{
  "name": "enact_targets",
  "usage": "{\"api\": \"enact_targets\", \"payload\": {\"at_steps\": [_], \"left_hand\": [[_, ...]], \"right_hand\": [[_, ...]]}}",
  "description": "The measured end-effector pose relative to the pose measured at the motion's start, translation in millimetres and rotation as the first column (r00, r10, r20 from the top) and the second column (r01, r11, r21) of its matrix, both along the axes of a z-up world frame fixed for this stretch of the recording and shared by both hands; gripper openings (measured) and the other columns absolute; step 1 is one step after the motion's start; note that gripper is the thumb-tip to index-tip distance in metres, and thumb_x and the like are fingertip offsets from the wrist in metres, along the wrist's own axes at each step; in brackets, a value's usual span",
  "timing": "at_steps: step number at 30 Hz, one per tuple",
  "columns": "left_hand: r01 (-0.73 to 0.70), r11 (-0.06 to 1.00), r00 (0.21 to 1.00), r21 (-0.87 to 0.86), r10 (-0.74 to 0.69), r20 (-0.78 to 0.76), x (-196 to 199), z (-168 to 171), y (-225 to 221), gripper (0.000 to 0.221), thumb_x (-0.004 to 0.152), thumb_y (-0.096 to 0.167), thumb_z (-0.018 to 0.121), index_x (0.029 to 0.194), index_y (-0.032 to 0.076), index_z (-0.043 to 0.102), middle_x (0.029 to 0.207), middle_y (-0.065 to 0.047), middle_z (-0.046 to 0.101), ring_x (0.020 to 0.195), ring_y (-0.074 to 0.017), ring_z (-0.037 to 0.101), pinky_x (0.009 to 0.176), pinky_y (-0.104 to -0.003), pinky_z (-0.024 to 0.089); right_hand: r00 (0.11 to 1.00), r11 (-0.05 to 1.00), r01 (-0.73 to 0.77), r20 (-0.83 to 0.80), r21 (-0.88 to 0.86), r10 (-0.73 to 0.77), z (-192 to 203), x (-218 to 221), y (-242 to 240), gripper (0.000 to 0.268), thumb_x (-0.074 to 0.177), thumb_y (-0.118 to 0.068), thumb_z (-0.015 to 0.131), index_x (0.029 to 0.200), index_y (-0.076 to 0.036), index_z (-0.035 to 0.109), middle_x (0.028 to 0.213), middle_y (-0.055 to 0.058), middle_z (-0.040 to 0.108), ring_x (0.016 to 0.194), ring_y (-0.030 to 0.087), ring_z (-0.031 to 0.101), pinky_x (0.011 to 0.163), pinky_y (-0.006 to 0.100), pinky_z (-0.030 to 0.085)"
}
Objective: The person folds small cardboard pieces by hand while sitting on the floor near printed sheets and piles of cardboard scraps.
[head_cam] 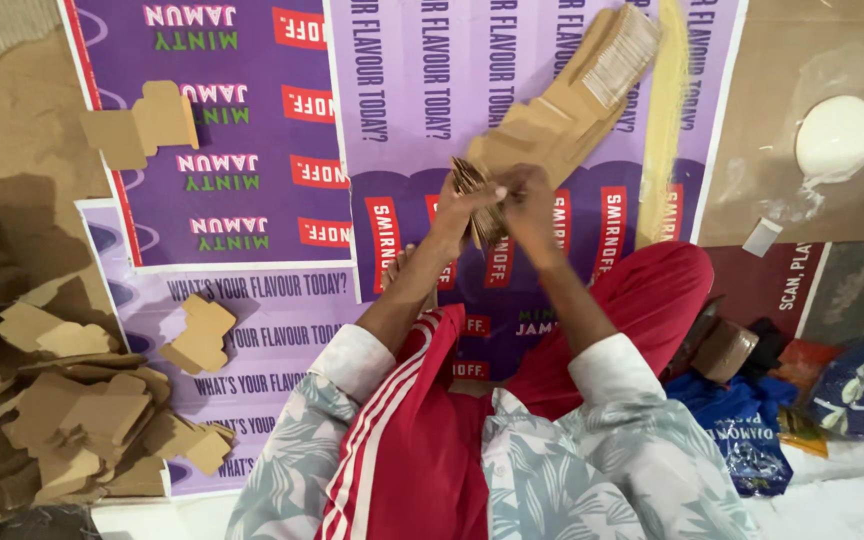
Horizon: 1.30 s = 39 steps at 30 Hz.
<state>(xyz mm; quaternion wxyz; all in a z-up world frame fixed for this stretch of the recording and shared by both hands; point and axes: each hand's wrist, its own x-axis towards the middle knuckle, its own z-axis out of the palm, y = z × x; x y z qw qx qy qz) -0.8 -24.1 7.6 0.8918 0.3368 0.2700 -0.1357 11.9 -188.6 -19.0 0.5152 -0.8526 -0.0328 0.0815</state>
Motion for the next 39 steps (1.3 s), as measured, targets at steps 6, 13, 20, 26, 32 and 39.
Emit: {"api": "enact_targets", "payload": {"at_steps": [6, 13, 20, 26, 32, 39], "left_hand": [[-0.116, 0.993, 0.97, 0.023, 0.118, -0.213, -2.5, 12.4, 36.5, 0.038, 0.073, 0.005, 0.074, 0.103, 0.008, 0.053, 0.079, -0.005, 0.058, 0.061, -0.02, 0.062, 0.052, -0.038, 0.057], [-0.163, 0.986, 0.985, 0.029, 0.164, -0.043, -45.5, -1.1, 69.6, 0.03, 0.08, 0.003, 0.07, 0.104, 0.003, 0.051, 0.086, -0.008, 0.058, 0.071, -0.0194, 0.063, 0.06, -0.034, 0.057], [-0.07, 0.997, 0.996, 0.03, 0.072, -0.049, -64.1, 38.1, 58.3, 0.045, 0.076, 0.0, 0.067, 0.118, 0.004, 0.054, 0.099, -0.009, 0.066, 0.086, -0.0186, 0.07, 0.071, -0.032, 0.061], [-0.212, 0.977, 0.971, -0.018, 0.208, -0.121, -65.8, 4.2, 71.1, 0.031, 0.077, 0.001, 0.068, 0.106, 0.006, 0.055, 0.082, -0.008, 0.062, 0.07, -0.0219, 0.068, 0.061, -0.036, 0.06], [-0.119, 0.992, 0.993, -0.037, 0.119, -0.003, -68.1, -19.3, 58.9, 0.032, 0.084, 0.001, 0.074, 0.107, -0.004, 0.051, 0.084, -0.011, 0.057, 0.07, -0.024, 0.062, 0.061, -0.039, 0.058], [-0.059, 0.998, 0.993, 0.012, 0.057, 0.104, -44.7, 15.6, 51.1, 0.062, 0.071, 0.004, 0.074, 0.129, 0.003, 0.051, 0.113, -0.011, 0.061, 0.102, -0.0195, 0.065, 0.089, -0.031, 0.059]], "right_hand": [[0.778, 0.753, -0.436, 0.215, -0.493, 0.59, 59.7, 12.1, 6.9, 0.04, 0.077, -0.01, 0.08, 0.116, -0.02, 0.076, 0.129, 0.004, 0.07, 0.128, 0.034, 0.054, 0.108, 0.049, 0.045], [0.74, 0.638, -0.504, 0.09, -0.583, 0.667, 65.3, -14.4, 44.4, 0.059, 0.07, -0.004, 0.073, 0.127, -0.015, 0.065, 0.138, 0.023, 0.06, 0.136, 0.045, 0.042, 0.111, 0.052, 0.042], [0.982, 0.99, -0.13, -0.132, 0.053, 0.136, 43.3, -33.4, 59.7, 0.036, 0.084, -0.006, 0.067, 0.119, -0.014, 0.07, 0.112, 0.009, 0.069, 0.108, 0.034, 0.065, 0.097, 0.047, 0.052], [0.865, 0.745, -0.264, 0.191, -0.612, 0.464, 68.9, -19.2, 65.3, 0.057, 0.074, -0.025, 0.082, 0.128, -0.023, 0.062, 0.122, 0.021, 0.069, 0.121, 0.038, 0.06, 0.106, 0.053, 0.045], [0.945, 0.745, -0.222, 0.05, -0.628, 0.324, 63.1, -7.5, 40.0, 0.072, 0.088, -0.009, 0.06, 0.157, -0.015, 0.041, 0.147, 0.019, 0.062, 0.128, 0.037, 0.058, 0.108, 0.049, 0.048], [0.961, 0.919, -0.105, 0.199, -0.381, 0.192, 62.7, -35.3, 66.2, 0.012, 0.088, -0.006, 0.071, 0.099, -0.008, 0.075, 0.104, 0.016, 0.064, 0.103, 0.035, 0.058, 0.092, 0.044, 0.046]]}}
